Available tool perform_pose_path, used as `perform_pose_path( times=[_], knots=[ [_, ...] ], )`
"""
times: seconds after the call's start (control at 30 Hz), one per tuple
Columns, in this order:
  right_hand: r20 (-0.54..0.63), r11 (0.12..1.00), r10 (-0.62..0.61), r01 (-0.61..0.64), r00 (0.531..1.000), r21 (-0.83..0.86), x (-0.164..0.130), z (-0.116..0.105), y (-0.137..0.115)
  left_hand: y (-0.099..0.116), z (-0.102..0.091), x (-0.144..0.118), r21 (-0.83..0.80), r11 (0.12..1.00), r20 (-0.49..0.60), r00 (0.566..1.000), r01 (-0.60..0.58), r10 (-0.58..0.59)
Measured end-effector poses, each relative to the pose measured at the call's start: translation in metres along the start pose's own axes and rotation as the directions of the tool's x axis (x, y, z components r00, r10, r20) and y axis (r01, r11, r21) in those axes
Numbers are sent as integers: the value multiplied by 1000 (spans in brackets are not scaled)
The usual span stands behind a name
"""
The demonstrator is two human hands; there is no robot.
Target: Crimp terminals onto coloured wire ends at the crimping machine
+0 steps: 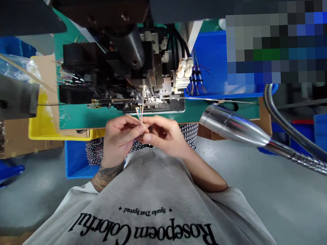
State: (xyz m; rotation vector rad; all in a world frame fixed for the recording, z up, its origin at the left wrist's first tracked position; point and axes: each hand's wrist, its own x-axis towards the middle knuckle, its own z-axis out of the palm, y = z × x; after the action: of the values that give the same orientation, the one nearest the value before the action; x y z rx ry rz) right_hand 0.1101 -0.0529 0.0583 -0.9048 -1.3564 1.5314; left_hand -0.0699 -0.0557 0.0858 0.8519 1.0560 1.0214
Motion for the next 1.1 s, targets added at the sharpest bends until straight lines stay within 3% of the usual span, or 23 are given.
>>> perform_pose_path(
  times=[0.1,0.33,0.53,0.73,0.83,0.93,0.97,1.03,1.1],
  knots=[
    [139,999,39,-36,990,-29,-9,2,13,2,-5,4,10,1000,-36,999,4,-3],
    [126,990,105,-93,986,-102,-21,11,20,8,-6,9,-30,999,-66,998,-18,16],
    [139,975,216,-205,966,-91,-28,10,27,8,-7,11,-3,999,-77,996,-54,54],
    [205,974,224,-218,953,-54,-33,-1,30,5,-12,11,60,991,-102,987,-121,127],
    [338,970,233,-241,912,-18,-32,-29,25,8,-22,7,162,976,-89,983,-147,162],
    [436,977,210,-170,875,-130,-35,-83,10,9,-43,3,328,936,-41,988,-125,147],
    [420,972,204,-132,884,-195,-39,-105,3,8,-53,2,404,908,-32,991,-109,133],
    [265,936,225,-132,938,-328,-50,-152,-17,2,-80,3,571,815,-56,987,-94,153],
    [-29,830,220,-203,975,-520,-61,-192,-41,-6,-114,10,785,616,-121,959,-66,257]
  ],
)
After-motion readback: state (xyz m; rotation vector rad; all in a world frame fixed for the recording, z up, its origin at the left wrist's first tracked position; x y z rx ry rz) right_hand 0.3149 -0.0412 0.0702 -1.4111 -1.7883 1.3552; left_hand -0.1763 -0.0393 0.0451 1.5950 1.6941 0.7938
